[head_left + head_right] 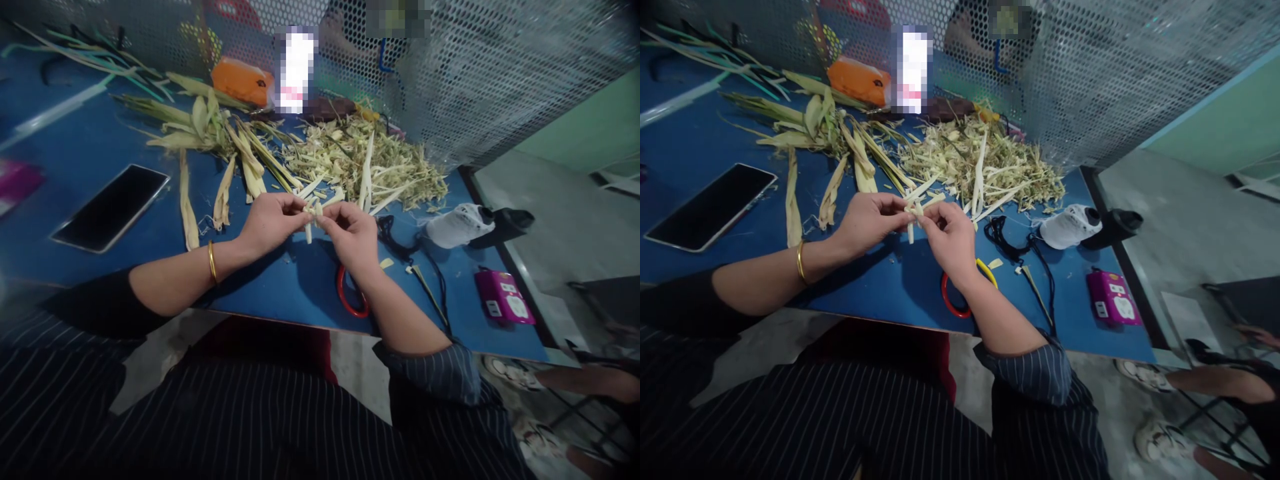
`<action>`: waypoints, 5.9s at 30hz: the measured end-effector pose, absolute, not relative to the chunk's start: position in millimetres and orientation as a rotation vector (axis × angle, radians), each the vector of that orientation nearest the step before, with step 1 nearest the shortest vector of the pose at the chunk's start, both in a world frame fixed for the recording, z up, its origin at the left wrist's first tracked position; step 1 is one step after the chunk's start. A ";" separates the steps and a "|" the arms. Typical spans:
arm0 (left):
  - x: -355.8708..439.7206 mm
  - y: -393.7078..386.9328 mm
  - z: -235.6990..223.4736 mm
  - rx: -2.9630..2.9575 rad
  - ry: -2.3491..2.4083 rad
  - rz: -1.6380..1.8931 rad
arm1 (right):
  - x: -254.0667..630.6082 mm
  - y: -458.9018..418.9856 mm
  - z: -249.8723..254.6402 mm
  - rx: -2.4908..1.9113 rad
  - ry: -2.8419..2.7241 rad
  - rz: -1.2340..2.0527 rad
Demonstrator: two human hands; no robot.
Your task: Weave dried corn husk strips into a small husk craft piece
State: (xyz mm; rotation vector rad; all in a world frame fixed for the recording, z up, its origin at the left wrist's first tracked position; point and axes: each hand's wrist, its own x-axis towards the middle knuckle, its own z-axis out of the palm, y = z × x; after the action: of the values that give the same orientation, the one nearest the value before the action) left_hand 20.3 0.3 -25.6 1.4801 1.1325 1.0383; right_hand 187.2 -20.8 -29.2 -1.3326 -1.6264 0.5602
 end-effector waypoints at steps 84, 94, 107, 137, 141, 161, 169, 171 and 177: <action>17.5 2.8 -15.5 1.061 1.001 0.925 | 175.6 -37.5 -27.6 -0.832 -2.416 -0.677; 14.0 3.5 -10.7 0.998 0.965 0.985 | 178.2 -38.3 -26.3 -0.755 -2.416 -0.517; 8.0 9.2 -13.2 1.069 0.928 0.970 | 179.8 -37.5 -22.0 -1.018 -2.017 0.057; 14.3 0.5 -14.8 1.164 0.944 0.695 | 184.3 -15.5 -30.0 -1.138 -1.232 1.107; 17.2 -1.4 -13.0 1.238 0.960 0.707 | 184.9 -11.4 -38.2 -1.201 -1.168 0.935; 17.1 -5.2 -12.3 1.506 0.967 0.513 | 182.9 -20.4 -29.3 -1.182 -1.486 0.777; 15.7 -4.9 -12.7 1.296 0.949 0.561 | 190.5 -18.0 -27.2 -1.233 -1.512 0.543; 14.0 -2.4 -10.8 1.192 0.927 0.616 | 195.9 -22.6 -18.4 -1.214 -1.560 0.192; 12.6 4.8 -9.9 0.981 0.874 0.887 | 187.9 -36.8 -14.8 -1.271 -1.815 0.248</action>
State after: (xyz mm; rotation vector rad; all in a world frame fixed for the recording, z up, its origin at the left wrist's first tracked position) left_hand 12.6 4.8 -9.9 0.9807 0.8741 0.8868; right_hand 187.9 -36.8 -14.8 -1.2715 -1.8147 0.2480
